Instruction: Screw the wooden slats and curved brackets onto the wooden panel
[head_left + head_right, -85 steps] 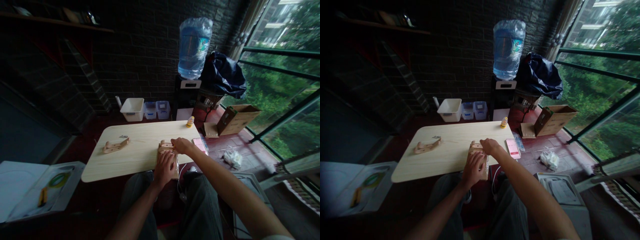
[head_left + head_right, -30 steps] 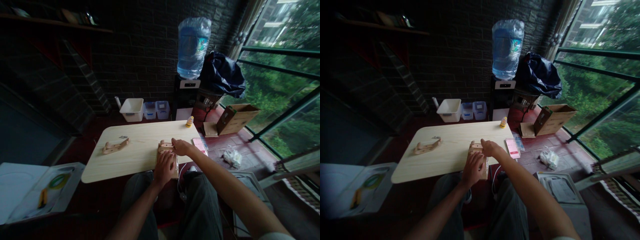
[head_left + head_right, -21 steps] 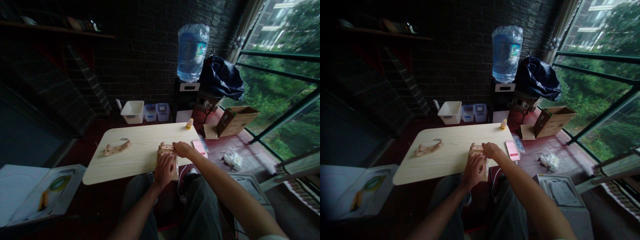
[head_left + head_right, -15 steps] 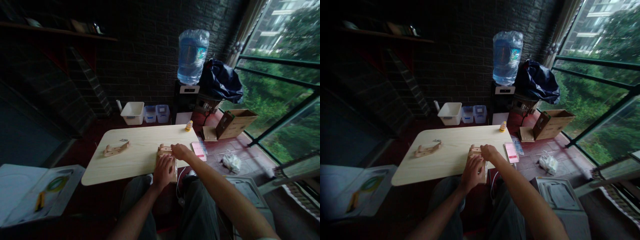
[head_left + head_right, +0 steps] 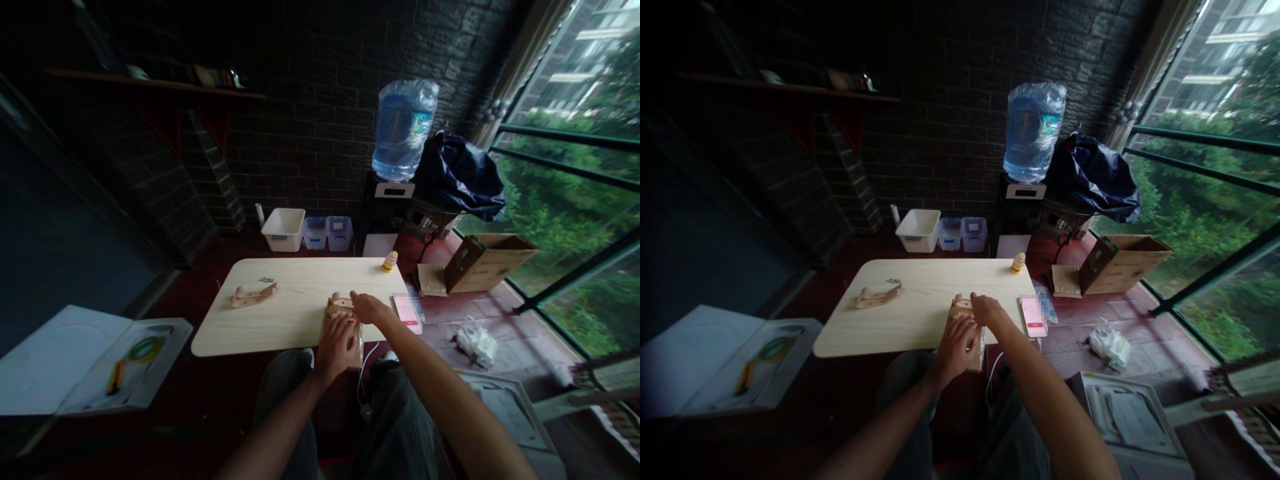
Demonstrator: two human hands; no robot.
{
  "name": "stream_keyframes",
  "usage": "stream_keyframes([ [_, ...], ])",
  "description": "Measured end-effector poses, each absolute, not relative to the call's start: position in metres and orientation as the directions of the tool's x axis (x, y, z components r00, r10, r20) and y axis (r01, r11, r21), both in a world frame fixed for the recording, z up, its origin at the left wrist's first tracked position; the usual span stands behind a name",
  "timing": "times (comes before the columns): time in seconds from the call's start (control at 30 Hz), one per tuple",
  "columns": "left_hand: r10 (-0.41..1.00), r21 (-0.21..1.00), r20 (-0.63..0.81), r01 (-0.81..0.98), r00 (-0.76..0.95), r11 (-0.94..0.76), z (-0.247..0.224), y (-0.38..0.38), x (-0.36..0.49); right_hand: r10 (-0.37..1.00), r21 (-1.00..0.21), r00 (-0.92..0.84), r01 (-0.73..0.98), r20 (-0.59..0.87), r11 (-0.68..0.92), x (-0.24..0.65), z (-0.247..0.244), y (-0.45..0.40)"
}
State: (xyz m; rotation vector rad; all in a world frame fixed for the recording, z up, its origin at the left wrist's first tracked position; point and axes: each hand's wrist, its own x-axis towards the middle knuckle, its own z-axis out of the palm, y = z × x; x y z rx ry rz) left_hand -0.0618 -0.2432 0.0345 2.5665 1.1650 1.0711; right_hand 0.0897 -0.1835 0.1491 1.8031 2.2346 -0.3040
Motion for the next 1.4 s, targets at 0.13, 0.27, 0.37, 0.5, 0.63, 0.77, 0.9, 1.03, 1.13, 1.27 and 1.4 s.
stream_keyframes([
  [0.13,0.705,0.381,0.538,0.612,0.462,-0.693,0.035,-0.242,-0.065,0.926,-0.013,-0.212,0.976,-0.311,0.219,0.093,0.154,-0.184],
  [0.27,0.699,0.377,0.541,0.608,0.467,-0.699,0.034,-0.240,-0.066,0.935,-0.011,-0.183,0.982,-0.303,0.189,0.095,0.156,-0.185],
  [0.37,0.688,0.367,0.557,0.605,0.465,-0.707,0.034,-0.239,-0.065,0.941,-0.018,-0.163,0.986,-0.297,0.165,0.092,0.156,-0.187],
  [0.5,0.675,0.360,0.582,0.601,0.454,-0.714,0.037,-0.239,-0.064,0.944,-0.043,-0.152,0.988,-0.294,0.146,0.088,0.159,-0.189],
  [0.63,0.680,0.368,0.576,0.598,0.454,-0.712,0.038,-0.239,-0.065,0.936,-0.065,-0.173,0.985,-0.306,0.161,0.088,0.164,-0.190],
  [0.77,0.690,0.372,0.561,0.605,0.457,-0.703,0.037,-0.240,-0.066,0.938,-0.054,-0.163,0.987,-0.306,0.154,0.088,0.169,-0.192],
  [0.9,0.687,0.366,0.562,0.607,0.460,-0.706,0.038,-0.241,-0.067,0.938,-0.047,-0.131,0.991,-0.320,0.122,0.084,0.173,-0.191],
  [1.03,0.688,0.372,0.567,0.605,0.453,-0.705,0.039,-0.241,-0.067,0.929,-0.065,-0.122,0.992,-0.348,0.105,0.084,0.180,-0.190],
  [1.13,0.692,0.380,0.564,0.603,0.450,-0.702,0.039,-0.241,-0.066,0.926,-0.073,-0.150,0.988,-0.347,0.133,0.087,0.186,-0.193],
  [1.27,0.690,0.386,0.564,0.594,0.454,-0.706,0.037,-0.240,-0.066,0.930,-0.049,-0.202,0.979,-0.306,0.196,0.090,0.189,-0.198],
  [1.4,0.691,0.391,0.564,0.591,0.452,-0.705,0.035,-0.238,-0.066,0.936,-0.022,-0.219,0.975,-0.277,0.221,0.091,0.184,-0.199],
])
